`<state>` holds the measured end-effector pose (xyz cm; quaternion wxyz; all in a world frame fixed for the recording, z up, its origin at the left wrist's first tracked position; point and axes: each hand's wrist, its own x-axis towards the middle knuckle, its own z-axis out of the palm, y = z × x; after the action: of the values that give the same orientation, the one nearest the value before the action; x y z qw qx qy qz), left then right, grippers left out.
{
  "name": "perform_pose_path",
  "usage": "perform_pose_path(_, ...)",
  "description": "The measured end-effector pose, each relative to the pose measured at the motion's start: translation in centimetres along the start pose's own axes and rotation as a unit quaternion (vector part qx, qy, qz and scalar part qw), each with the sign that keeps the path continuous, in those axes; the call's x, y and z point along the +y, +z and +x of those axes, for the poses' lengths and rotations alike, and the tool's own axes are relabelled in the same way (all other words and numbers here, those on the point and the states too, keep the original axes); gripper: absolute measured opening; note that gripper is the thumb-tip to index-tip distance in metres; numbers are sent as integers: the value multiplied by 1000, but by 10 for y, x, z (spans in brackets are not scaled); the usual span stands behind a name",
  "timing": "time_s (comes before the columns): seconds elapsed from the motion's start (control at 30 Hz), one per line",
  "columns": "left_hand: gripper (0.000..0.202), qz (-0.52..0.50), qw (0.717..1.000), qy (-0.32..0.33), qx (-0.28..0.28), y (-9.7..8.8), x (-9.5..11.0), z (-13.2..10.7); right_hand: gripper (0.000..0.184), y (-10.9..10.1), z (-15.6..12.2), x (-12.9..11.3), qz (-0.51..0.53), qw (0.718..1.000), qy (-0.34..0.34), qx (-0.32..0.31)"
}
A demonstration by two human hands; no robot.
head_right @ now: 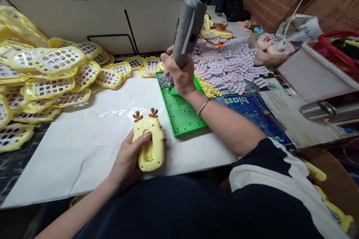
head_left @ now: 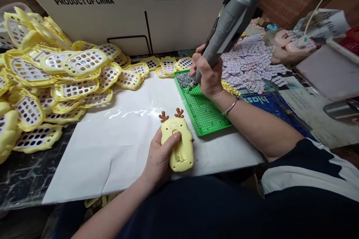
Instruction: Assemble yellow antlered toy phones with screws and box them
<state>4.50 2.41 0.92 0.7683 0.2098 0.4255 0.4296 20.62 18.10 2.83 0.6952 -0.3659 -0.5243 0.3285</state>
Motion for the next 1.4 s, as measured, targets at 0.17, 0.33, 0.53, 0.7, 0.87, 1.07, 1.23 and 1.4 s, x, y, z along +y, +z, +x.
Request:
perform_pose_path(0.17,37,3,1000,23,-6,0,-3,1,45,3,3,-9,31,999,-21,20)
perform_pose_path(0.33,39,14,999,49,1,0,-4,4,38,14,-9,-61,68,997,-44,15)
perform_pose_path(0.53,40,37,997,68,5,1,-4,6,29,28,-55,-114,114,992,15,-45)
perform_pose_path(0.7,39,37,996,84,6,1,-6,6,35,29,-67,-109,100,993,31,-55)
perform_pose_path(0.87,37,39,996,84,-1,0,-7,7,39,29,-65,-101,67,996,36,-55)
perform_pose_path(1.07,38,41,996,83,0,-1,-7,8,39,30,-68,-97,48,995,42,-73)
perform_pose_path(1.23,37,40,996,80,3,0,-6,6,31,30,-70,-95,107,990,38,-86)
perform_pose_path(1.4,38,47,996,75,15,1,-6,5,20,29,-77,-89,130,984,51,-116)
